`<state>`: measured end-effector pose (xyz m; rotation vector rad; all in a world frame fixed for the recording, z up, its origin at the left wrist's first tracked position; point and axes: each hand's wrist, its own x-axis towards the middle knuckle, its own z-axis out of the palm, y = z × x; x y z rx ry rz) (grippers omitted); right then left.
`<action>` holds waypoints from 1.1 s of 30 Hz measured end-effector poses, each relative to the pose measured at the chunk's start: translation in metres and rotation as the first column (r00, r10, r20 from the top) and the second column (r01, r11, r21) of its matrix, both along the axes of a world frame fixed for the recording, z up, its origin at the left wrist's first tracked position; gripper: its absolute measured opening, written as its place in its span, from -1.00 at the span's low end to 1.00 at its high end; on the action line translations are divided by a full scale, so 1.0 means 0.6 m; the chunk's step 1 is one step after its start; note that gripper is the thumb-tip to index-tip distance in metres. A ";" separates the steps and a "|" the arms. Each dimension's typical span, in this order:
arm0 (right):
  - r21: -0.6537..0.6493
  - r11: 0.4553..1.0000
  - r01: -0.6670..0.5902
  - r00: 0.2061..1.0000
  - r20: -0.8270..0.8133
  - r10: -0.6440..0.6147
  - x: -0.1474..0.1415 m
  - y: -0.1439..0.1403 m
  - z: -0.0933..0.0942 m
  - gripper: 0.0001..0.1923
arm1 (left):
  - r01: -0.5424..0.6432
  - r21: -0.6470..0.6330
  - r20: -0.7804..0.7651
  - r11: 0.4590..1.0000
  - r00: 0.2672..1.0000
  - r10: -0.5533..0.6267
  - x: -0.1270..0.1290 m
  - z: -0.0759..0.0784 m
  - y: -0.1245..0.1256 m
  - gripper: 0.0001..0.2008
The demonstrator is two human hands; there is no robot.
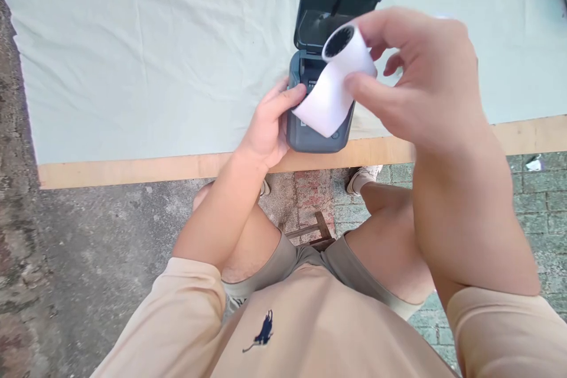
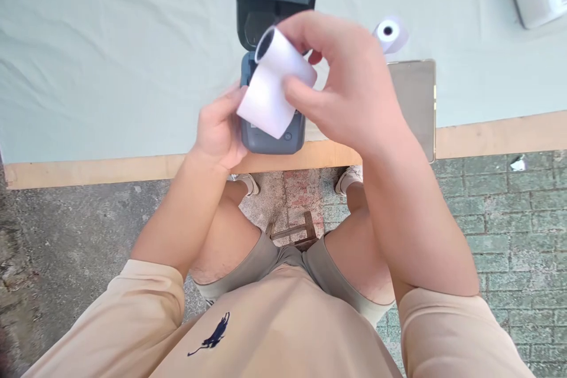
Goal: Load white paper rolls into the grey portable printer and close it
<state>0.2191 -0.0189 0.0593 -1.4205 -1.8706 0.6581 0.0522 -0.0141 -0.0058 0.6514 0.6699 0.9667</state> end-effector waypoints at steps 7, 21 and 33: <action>-0.411 0.910 -0.055 0.662 -0.697 -0.275 0.001 0.029 -0.069 -0.64 | -0.142 -0.043 -0.061 0.989 0.988 0.139 -0.026 0.000 0.025 -0.83; 0.047 0.963 0.264 0.963 -0.059 -0.261 0.013 0.030 -0.101 -0.61 | -0.192 0.004 -0.060 0.981 0.980 0.192 -0.033 -0.009 0.032 -0.82; 0.204 0.948 0.246 0.937 0.198 -0.286 0.032 0.019 -0.083 -0.43 | -0.215 0.019 -0.084 0.976 0.973 0.216 -0.033 -0.007 0.032 -0.81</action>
